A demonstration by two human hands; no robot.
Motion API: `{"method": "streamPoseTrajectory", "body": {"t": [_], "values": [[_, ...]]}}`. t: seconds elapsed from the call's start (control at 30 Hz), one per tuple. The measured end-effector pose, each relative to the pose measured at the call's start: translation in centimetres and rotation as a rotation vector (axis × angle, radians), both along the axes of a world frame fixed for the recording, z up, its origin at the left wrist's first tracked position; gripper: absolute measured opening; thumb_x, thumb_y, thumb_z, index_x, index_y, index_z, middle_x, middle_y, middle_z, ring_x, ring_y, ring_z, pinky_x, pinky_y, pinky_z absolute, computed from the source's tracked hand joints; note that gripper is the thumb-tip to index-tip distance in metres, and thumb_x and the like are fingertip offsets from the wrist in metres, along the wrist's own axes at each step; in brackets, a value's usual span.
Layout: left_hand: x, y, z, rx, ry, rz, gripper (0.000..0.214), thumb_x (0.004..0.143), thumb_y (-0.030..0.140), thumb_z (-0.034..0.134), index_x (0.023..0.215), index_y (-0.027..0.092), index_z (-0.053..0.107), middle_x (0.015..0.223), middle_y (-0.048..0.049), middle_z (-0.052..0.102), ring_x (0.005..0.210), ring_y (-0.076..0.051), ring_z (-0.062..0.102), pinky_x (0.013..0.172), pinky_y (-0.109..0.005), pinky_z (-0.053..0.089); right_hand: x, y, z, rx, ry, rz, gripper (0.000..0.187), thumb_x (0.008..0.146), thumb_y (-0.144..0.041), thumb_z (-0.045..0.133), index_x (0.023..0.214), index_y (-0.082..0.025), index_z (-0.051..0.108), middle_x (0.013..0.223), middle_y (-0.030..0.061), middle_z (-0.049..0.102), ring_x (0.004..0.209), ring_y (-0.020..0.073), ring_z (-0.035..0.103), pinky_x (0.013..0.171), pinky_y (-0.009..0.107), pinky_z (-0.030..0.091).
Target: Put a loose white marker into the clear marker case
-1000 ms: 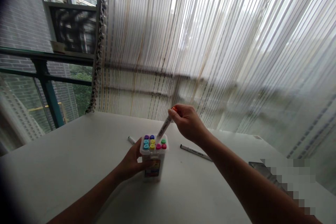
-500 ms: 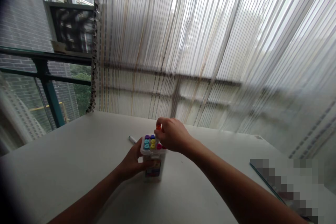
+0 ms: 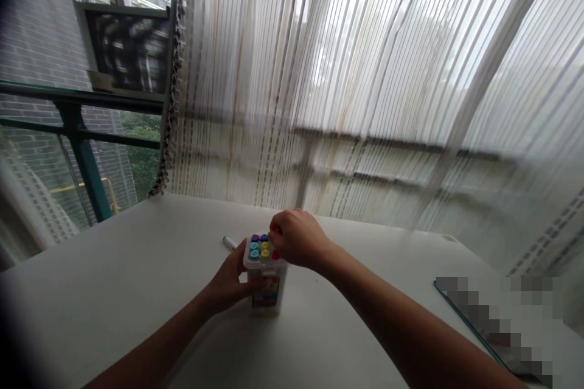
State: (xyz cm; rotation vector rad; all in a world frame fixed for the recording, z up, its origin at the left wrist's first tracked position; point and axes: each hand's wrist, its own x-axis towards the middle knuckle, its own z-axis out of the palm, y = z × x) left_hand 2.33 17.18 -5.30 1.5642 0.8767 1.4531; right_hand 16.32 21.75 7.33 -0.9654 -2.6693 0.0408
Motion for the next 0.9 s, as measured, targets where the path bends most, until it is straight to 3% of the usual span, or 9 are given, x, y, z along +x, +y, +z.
{"method": "streamPoseTrajectory", "body": {"t": [0.9], "values": [[-0.35, -0.04, 0.13, 0.013, -0.003, -0.013, 0.046, 0.065, 0.022, 0.072, 0.103, 0.018, 0.046, 0.096, -0.0045, 0.061, 0.087, -0.019, 0.06, 0.074, -0.029, 0.048, -0.36, 0.53, -0.69, 0.04, -0.04, -0.023, 0.012, 0.073, -0.02, 0.055, 0.073, -0.017, 0.067, 0.072, 0.0047, 0.065, 0.059, 0.0127, 0.053, 0.055, 0.023, 0.035]]}}
